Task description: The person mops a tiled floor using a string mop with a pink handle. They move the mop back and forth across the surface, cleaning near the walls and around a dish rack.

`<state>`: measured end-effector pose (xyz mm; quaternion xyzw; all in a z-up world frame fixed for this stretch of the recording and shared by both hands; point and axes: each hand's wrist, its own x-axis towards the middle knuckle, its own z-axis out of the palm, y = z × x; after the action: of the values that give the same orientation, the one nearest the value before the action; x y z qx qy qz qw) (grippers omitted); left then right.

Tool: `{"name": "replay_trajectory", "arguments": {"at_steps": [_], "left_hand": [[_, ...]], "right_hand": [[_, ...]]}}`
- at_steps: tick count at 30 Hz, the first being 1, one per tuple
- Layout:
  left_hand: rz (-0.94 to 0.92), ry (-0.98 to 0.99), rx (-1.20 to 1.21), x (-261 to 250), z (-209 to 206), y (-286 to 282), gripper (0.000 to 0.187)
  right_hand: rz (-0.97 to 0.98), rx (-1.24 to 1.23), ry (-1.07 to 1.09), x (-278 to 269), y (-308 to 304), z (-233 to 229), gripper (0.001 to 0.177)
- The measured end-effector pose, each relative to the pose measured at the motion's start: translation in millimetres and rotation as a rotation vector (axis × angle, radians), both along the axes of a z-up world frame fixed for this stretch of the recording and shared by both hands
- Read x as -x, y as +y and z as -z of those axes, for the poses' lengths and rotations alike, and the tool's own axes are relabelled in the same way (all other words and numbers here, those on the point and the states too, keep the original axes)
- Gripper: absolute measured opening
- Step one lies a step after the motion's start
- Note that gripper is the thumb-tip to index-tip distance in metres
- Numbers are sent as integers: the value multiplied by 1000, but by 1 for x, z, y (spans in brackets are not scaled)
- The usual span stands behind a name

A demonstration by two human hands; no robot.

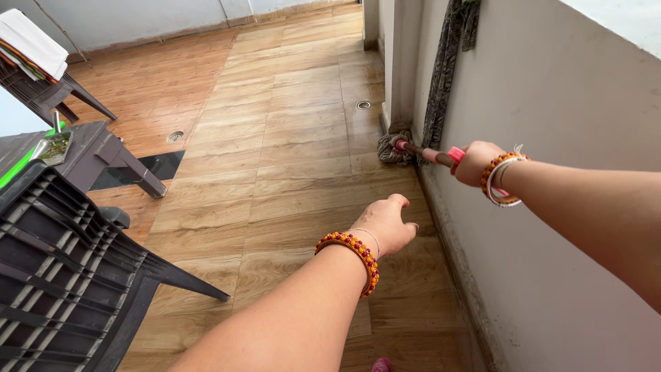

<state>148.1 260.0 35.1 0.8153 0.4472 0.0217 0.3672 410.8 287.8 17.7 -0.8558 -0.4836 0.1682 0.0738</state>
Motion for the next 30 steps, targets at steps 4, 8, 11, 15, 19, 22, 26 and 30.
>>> {"name": "replay_trajectory", "arguments": {"at_steps": [4,8,11,15,19,22,26,30], "left_hand": [[28,-15,-27,-1,3,-3,62],[90,-67,-102,7,4,-16,64],[135,-108,-135,16,2,-31,70],[142,-178,-139,27,-2,-56,87],[316,-309,-164,32,-1,-91,97],[550,-478,-130,30,-8,-114,77],[567,-681,33,31,-34,-123,88],[514,-608,-10,21,-50,-119,91]], "right_hand": [[85,88,115,16,0,-10,26],[72,76,44,65,-40,-25,23],[55,63,24,106,-79,-38,25],[141,90,84,153,-136,-53,20],[136,119,56,186,-193,-74,18],[100,118,-78,200,-221,-105,25],[62,109,-303,212,-243,-158,37],[141,33,-297,215,-240,-169,38]]}}
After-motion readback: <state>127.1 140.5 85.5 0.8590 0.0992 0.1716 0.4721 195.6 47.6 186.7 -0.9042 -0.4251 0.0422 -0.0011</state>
